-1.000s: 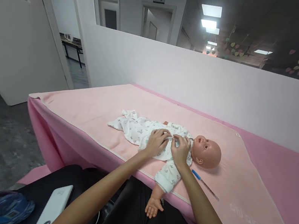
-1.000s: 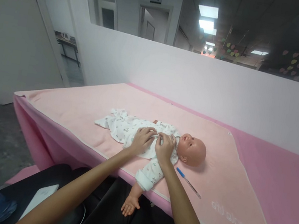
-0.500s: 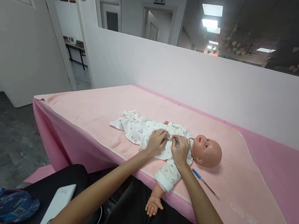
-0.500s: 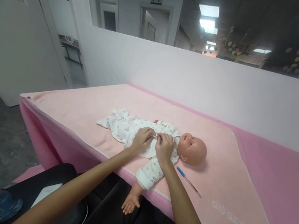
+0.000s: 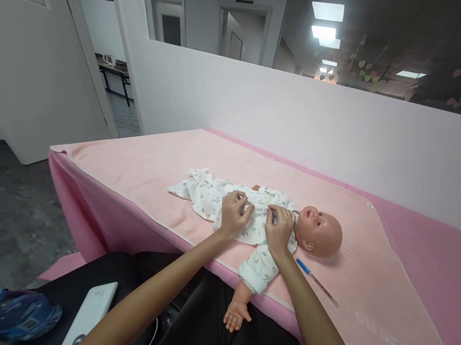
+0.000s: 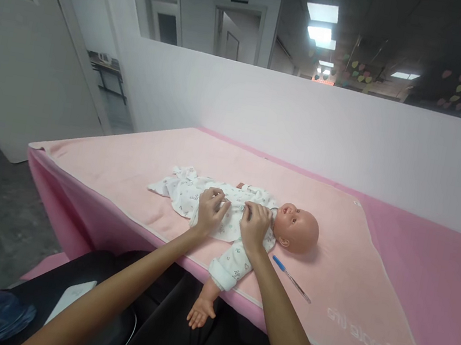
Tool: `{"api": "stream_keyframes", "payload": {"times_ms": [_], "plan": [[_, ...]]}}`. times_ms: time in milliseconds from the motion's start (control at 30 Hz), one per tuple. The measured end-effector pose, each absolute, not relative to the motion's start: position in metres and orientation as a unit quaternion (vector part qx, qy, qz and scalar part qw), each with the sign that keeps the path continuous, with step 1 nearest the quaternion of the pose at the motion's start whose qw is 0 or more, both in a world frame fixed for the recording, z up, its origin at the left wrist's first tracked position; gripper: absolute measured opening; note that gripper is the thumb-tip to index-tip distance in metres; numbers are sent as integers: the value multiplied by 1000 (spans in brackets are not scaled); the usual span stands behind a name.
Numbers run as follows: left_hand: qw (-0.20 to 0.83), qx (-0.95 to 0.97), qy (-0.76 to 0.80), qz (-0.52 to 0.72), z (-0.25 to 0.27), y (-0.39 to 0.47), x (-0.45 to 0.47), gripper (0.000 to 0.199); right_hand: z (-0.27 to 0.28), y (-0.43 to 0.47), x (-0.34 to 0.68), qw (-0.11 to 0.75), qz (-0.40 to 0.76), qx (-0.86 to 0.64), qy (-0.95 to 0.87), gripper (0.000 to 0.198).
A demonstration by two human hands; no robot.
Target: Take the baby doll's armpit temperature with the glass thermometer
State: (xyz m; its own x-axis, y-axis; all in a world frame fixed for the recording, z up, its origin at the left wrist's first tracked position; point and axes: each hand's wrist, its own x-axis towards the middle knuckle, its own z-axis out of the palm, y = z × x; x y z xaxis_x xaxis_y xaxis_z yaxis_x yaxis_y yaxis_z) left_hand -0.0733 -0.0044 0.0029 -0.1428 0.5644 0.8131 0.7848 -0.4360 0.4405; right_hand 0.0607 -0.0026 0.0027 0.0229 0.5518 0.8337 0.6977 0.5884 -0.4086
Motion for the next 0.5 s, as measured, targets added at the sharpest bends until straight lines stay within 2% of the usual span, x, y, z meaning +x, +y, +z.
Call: {"api": "stream_keyframes", "payload": {"times_ms": [233, 367, 433, 500], "plan": [[153, -525, -561, -622, 5, 0, -86, 27, 1, 0, 62, 568, -63, -464, -677, 16], [204, -614, -508, -568, 2, -4, -82, 17, 1, -1, 62, 558, -80, -467, -682, 15], [200, -667, -476, -537, 1, -7, -77, 9, 2, -4, 62, 553, -101, -466, -684, 15], [185, -699, -459, -516, 1, -9, -75, 9, 4, -7, 60, 537, -136, -445, -703, 15]]}}
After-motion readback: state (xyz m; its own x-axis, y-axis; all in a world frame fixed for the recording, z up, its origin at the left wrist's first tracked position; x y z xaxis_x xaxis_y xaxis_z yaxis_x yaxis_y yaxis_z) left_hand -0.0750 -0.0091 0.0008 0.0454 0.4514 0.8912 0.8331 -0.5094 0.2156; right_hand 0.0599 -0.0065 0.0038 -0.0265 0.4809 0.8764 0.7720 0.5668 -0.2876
